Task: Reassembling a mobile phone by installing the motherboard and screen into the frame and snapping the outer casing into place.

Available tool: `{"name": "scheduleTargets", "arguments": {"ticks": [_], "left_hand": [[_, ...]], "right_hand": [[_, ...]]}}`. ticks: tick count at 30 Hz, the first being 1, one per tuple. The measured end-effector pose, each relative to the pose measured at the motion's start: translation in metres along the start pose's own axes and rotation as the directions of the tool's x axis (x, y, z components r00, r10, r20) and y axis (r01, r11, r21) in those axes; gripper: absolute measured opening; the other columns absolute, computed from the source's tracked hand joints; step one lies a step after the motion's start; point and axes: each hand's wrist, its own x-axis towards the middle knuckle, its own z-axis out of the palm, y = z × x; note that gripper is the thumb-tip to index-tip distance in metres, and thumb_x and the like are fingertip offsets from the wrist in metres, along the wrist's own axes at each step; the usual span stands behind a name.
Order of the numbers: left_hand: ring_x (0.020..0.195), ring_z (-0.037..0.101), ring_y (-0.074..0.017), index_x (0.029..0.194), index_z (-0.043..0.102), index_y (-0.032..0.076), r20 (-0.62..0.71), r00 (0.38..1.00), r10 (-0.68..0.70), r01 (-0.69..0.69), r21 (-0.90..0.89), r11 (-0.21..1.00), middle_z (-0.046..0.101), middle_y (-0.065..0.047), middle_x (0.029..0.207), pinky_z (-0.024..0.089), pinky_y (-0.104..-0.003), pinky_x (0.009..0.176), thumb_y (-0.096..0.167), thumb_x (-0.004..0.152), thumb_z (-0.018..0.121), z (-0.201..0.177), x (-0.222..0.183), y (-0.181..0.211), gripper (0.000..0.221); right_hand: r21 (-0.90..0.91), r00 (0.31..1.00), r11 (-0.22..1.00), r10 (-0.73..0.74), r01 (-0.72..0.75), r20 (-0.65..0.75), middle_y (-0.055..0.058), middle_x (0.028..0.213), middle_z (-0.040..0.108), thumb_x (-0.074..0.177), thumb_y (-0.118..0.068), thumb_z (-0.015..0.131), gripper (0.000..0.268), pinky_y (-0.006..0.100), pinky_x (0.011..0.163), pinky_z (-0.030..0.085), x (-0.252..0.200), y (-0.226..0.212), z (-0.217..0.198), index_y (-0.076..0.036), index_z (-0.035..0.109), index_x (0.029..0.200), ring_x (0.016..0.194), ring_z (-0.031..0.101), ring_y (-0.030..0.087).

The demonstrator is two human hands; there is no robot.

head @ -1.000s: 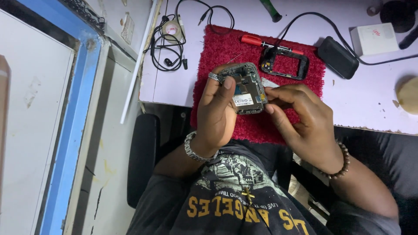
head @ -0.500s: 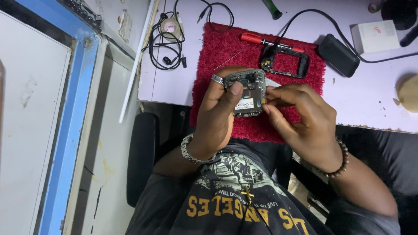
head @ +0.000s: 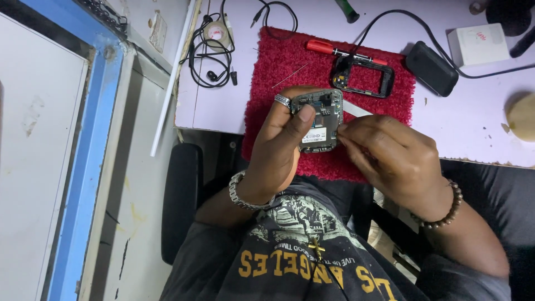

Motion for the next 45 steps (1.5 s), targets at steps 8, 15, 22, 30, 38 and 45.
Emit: {"name": "scheduleTargets", "arguments": {"ticks": [8,15,22,30,38,45], "left_hand": [[0.117,0.069,-0.0220,0.137,0.060,0.008,-0.050,0.998,0.029,-0.027,0.034,0.999,0.071,-0.008,0.126,0.057,-0.038,0.105,0.037,0.111,0.065,0.000,0.000,-0.001,0.039],[0.107,0.070,-0.0217,0.129,0.059,0.008,-0.185,0.981,0.056,-0.070,-0.066,0.995,0.071,-0.007,0.115,0.059,-0.039,0.096,0.041,0.102,0.077,0.002,0.003,-0.011,0.046],[0.104,0.066,-0.0191,0.133,0.058,0.009,-0.186,0.975,0.125,-0.140,-0.066,0.988,0.068,-0.008,0.114,0.056,-0.037,0.092,0.038,0.107,0.071,0.014,-0.001,-0.009,0.041],[0.136,0.066,-0.0484,0.143,0.045,0.015,-0.016,0.988,0.152,-0.153,-0.155,0.976,0.062,-0.032,0.146,0.063,-0.055,0.108,0.039,0.115,0.063,0.020,-0.007,-0.004,0.041],[0.123,0.072,-0.0389,0.144,0.040,0.015,0.026,0.977,0.212,-0.207,-0.137,0.969,0.060,-0.032,0.142,0.061,-0.038,0.073,0.024,0.117,0.060,0.020,-0.007,-0.006,0.035],[0.131,0.070,-0.0478,0.143,0.043,0.009,0.132,0.949,0.288,-0.274,-0.113,0.955,0.062,-0.034,0.143,0.061,-0.059,0.119,0.016,0.120,0.055,0.016,-0.003,-0.013,0.028]], "right_hand": [[0.227,0.996,0.971,0.069,-0.081,0.060,0.022,0.109,0.075,0.097,-0.002,0.074,0.018,0.036,0.092,0.067,-0.004,0.009,-0.005,0.007,0.072,0.112,0.099,0.077,0.031],[0.405,0.840,0.736,0.486,-0.543,0.242,0.010,0.112,0.078,0.086,-0.016,0.086,0.051,0.021,0.074,0.069,-0.017,0.014,0.022,-0.002,0.060,0.127,0.092,0.080,0.016],[0.520,0.827,0.652,0.510,-0.552,0.238,0.011,0.100,0.079,0.098,-0.008,0.073,0.043,0.027,0.080,0.072,-0.009,0.004,0.029,-0.001,0.053,0.135,0.089,0.085,0.018],[0.772,0.765,0.300,0.545,-0.561,0.344,0.019,0.108,0.077,0.103,-0.003,0.063,0.031,0.036,0.087,0.073,-0.017,0.005,0.033,0.002,0.052,0.132,0.090,0.084,0.026],[0.720,0.795,0.430,0.538,-0.545,0.280,0.019,0.099,0.079,0.104,-0.008,0.062,0.033,0.036,0.086,0.074,-0.020,-0.003,0.032,0.003,0.054,0.135,0.087,0.085,0.026],[0.686,0.774,0.464,0.589,-0.561,0.234,0.020,0.104,0.075,0.104,-0.007,0.061,0.032,0.034,0.083,0.074,-0.017,-0.008,0.035,0.006,0.057,0.133,0.090,0.084,0.028]]}}
